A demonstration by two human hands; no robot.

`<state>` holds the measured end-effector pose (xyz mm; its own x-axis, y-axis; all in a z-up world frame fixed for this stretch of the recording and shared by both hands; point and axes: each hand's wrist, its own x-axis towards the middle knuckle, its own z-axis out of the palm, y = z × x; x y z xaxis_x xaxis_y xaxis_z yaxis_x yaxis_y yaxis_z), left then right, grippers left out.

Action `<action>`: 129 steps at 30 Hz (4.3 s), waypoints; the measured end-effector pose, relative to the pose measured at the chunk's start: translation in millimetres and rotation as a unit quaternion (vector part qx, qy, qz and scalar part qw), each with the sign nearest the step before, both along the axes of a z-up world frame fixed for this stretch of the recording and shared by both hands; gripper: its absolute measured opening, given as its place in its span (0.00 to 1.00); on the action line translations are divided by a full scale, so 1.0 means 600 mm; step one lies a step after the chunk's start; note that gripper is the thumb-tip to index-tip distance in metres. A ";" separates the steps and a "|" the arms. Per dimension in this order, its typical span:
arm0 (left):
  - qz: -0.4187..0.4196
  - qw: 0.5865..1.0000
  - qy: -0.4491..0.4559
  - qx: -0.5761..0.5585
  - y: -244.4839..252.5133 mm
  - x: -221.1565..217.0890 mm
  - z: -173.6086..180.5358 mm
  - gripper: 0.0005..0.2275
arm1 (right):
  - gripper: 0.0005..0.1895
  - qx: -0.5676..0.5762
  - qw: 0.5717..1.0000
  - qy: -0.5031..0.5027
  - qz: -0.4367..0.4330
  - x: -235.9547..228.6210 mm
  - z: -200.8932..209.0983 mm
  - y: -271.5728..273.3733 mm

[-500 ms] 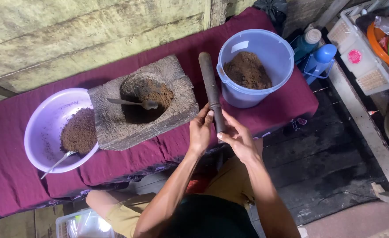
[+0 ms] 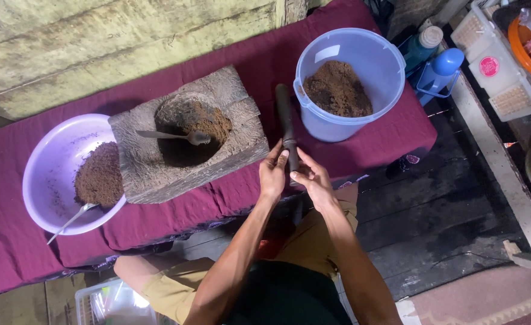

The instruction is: Scraping fine brown powder from a stone mortar using a spoon and transferring it into a plastic bowl.

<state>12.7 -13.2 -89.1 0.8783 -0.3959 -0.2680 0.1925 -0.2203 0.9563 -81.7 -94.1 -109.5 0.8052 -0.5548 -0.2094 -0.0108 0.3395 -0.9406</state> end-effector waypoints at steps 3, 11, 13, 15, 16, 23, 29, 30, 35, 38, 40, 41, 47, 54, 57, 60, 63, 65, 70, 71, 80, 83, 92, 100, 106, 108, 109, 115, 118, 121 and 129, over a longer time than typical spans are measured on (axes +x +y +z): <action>0.007 0.998 0.003 0.059 -0.003 0.003 0.007 0.15 | 0.38 0.005 1.000 0.000 -0.002 0.004 -0.014 -0.002; -0.016 0.993 0.025 0.111 -0.005 0.007 0.027 0.16 | 0.38 0.010 1.000 0.005 -0.012 0.011 -0.038 -0.003; -0.029 0.992 0.024 0.119 -0.001 0.013 0.022 0.16 | 0.38 0.004 1.000 0.009 -0.012 0.013 -0.045 -0.002; -0.053 0.988 0.011 0.145 0.008 0.017 0.018 0.17 | 0.39 -0.008 1.000 0.019 -0.007 0.012 -0.052 0.001; -0.052 0.988 0.011 0.146 0.010 0.020 0.012 0.17 | 0.39 -0.007 1.000 0.019 -0.005 0.012 -0.052 -0.001; -0.067 0.986 -0.014 0.155 0.022 0.029 -0.001 0.17 | 0.39 -0.066 0.993 0.095 -0.013 0.011 -0.027 -0.003; -0.064 0.983 -0.018 0.169 0.028 0.022 -0.005 0.14 | 0.37 -0.122 0.977 0.174 -0.016 0.008 -0.030 -0.008; -0.061 0.983 -0.018 0.173 0.030 0.025 -0.009 0.14 | 0.35 -0.135 0.972 0.194 -0.014 0.009 -0.033 -0.006; -0.070 0.985 -0.018 0.155 0.032 0.029 -0.022 0.14 | 0.26 -0.168 0.956 0.241 -0.011 0.015 -0.026 -0.011; -0.070 0.985 -0.025 0.153 0.032 0.030 -0.022 0.14 | 0.25 -0.201 0.946 0.253 -0.017 0.021 -0.033 -0.011; -0.068 0.986 -0.026 0.152 0.034 0.029 -0.026 0.14 | 0.26 -0.216 0.943 0.254 -0.016 0.024 -0.042 -0.012; -0.070 0.986 -0.031 0.151 0.035 0.029 -0.031 0.14 | 0.26 -0.238 0.933 0.269 -0.010 0.026 -0.049 -0.014; -0.080 0.989 -0.054 0.116 0.038 0.024 -0.033 0.14 | 0.25 -0.298 0.908 0.295 0.016 0.026 -0.018 -0.003; -0.113 0.987 -0.070 0.091 0.054 0.023 -0.013 0.16 | 0.25 -0.388 0.871 0.300 0.008 0.031 0.005 -0.003; -0.152 0.981 -0.086 0.089 0.095 0.020 0.066 0.14 | 0.23 -0.492 0.815 0.302 -0.056 0.033 0.116 0.023; -0.164 0.979 -0.104 0.061 0.185 0.004 0.234 0.09 | 0.16 -0.601 0.775 0.125 -0.148 0.054 0.231 0.051; -0.067 0.981 -0.184 -0.010 0.273 0.033 0.343 0.05 | 0.11 -0.632 0.767 -0.041 -0.104 0.107 0.303 0.063; -0.011 0.968 -0.249 0.007 0.320 0.100 0.387 0.07 | 0.10 -0.635 0.765 -0.100 -0.040 0.176 0.328 0.098; 0.066 0.873 -0.451 0.172 0.363 0.325 0.293 0.11 | 0.18 -0.653 0.712 -0.102 0.237 0.351 0.305 0.160; 0.064 0.868 -0.450 0.199 0.355 0.358 0.255 0.12 | 0.20 -0.657 0.690 -0.094 0.289 0.379 0.293 0.164; 0.033 0.917 -0.332 0.216 0.338 0.394 0.148 0.13 | 0.11 -0.609 0.659 -0.048 0.438 0.409 0.278 0.183; 0.047 0.920 -0.326 0.210 0.333 0.394 0.141 0.11 | 0.08 -0.623 0.628 -0.049 0.464 0.397 0.286 0.174; 0.004 0.905 -0.305 0.296 0.326 0.378 0.183 0.18 | 0.12 -0.664 0.581 0.036 0.469 0.347 0.361 0.106; -0.050 0.896 -0.311 0.312 0.324 0.394 0.186 0.24 | 0.09 -0.686 0.659 -0.087 0.296 0.310 0.279 0.018; -0.036 0.904 -0.302 0.299 0.325 0.365 0.219 0.22 | 0.10 -0.699 0.660 -0.087 0.263 0.295 0.249 0.008; -0.033 0.902 -0.313 0.295 0.327 0.362 0.222 0.20 | 0.11 -0.691 0.666 -0.124 0.252 0.294 0.257 0.001; -0.031 0.902 -0.314 0.295 0.327 0.365 0.222 0.20 | 0.11 -0.692 0.665 -0.126 0.252 0.301 0.270 -0.004; -0.019 0.897 -0.348 0.271 0.338 0.323 0.238 0.21 | 0.11 -0.755 0.591 -0.185 0.215 0.294 0.313 -0.005; -0.003 0.896 -0.355 0.267 0.345 0.303 0.244 0.20 | 0.11 -0.783 0.563 -0.129 0.231 0.262 0.287 -0.002; 0.008 0.891 -0.367 0.266 0.350 0.291 0.243 0.20 | 0.10 -0.774 0.572 -0.086 0.256 0.228 0.292 0.014; 0.026 0.888 -0.385 0.251 0.354 0.273 0.241 0.20 | 0.10 -0.835 0.505 -0.142 0.163 0.210 0.327 0.018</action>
